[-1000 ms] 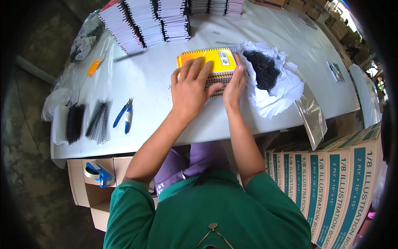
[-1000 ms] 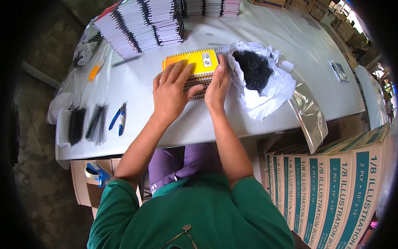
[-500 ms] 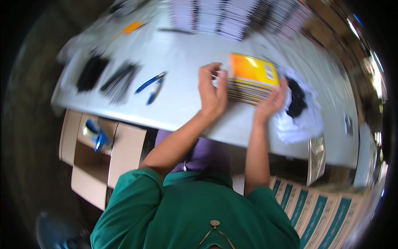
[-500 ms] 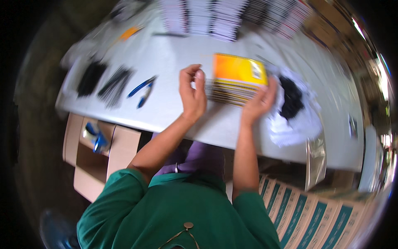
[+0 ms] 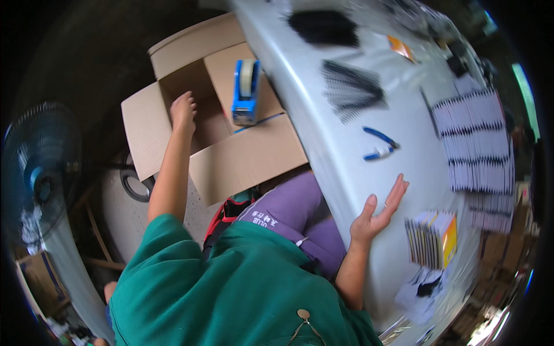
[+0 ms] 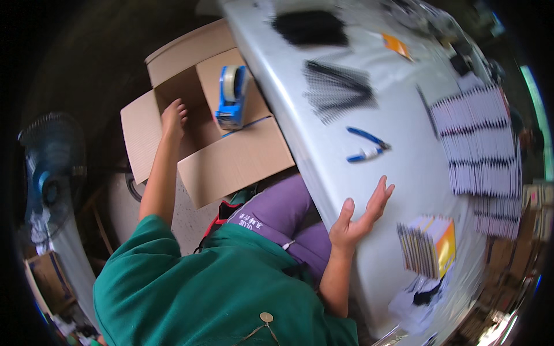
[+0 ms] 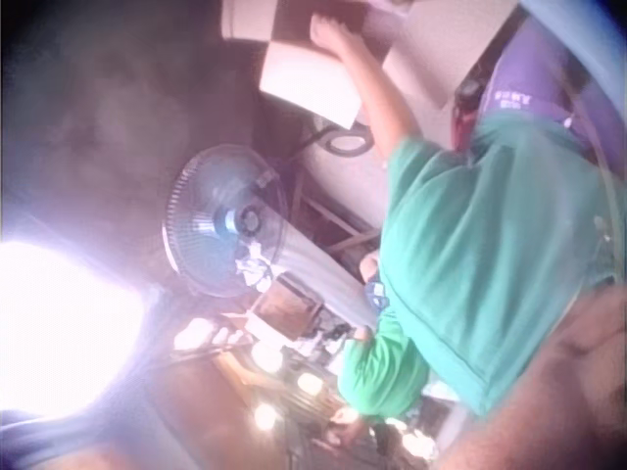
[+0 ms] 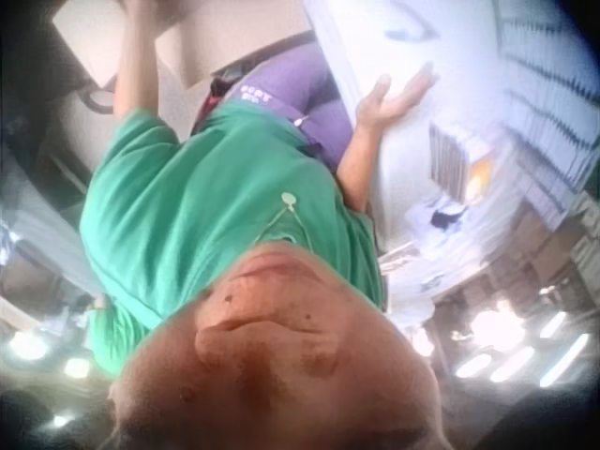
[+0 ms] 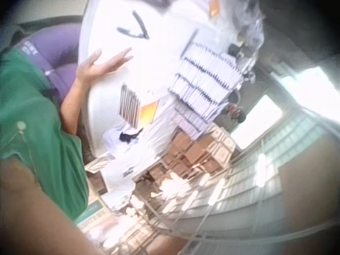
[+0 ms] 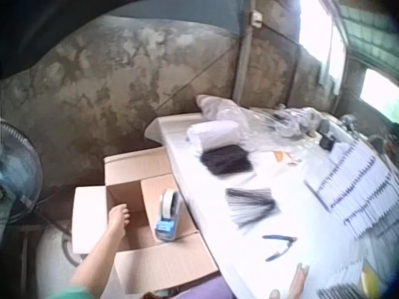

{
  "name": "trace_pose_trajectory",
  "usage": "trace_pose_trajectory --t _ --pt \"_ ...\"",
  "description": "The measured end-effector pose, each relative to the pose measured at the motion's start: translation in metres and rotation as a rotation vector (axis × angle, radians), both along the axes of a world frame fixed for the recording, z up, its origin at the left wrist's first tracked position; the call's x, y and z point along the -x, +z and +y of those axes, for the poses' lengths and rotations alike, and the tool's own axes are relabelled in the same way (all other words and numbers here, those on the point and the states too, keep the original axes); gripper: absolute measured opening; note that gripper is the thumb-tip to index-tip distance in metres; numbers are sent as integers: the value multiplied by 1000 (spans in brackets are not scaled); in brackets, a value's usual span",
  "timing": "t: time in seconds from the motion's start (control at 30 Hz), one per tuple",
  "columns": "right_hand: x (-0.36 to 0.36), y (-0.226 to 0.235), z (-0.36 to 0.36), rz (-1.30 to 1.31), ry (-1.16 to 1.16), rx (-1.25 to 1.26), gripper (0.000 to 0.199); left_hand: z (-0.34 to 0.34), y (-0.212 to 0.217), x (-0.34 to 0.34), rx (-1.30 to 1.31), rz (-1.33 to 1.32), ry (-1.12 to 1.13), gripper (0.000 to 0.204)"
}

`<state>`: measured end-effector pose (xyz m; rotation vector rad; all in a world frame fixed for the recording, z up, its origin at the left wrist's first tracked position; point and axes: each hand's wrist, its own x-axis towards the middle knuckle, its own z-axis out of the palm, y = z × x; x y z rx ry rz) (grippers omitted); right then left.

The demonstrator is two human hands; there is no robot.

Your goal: The person assembles spiral notebooks by threading a plastic coil through the pre-punched holes of notebook covers and paper, then places the finished notebooks into a cardboard box.

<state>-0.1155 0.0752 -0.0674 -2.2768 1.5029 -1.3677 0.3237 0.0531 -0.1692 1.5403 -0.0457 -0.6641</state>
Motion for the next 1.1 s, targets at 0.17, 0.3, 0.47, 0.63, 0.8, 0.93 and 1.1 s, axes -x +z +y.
trace_pose_trajectory --t 0.17,0.3,0.47,0.63,0.8,0.93,1.1 --pt "-28 -20 -34 225 -111 -245 60 -66 -123 -90 -89 556 -108 49" --pt "-29 -19 -30 274 -147 -254 58 -104 -149 -74 170 671 -532 39" --pt "-46 -17 -33 433 -206 -288 61 -121 -155 -45 85 444 -455 41" --pt "-49 -15 -30 510 -211 -258 60 -112 -83 -56 39 394 -454 50" --pt "-54 -13 -26 544 -214 -257 56 -108 -59 -79 -133 218 -781 79" --pt "-54 -16 -28 568 -201 -251 54 -114 -94 -79 27 333 -711 74" --pt "-47 -19 -28 528 -221 -271 59 -125 -118 -54 109 386 -503 62"
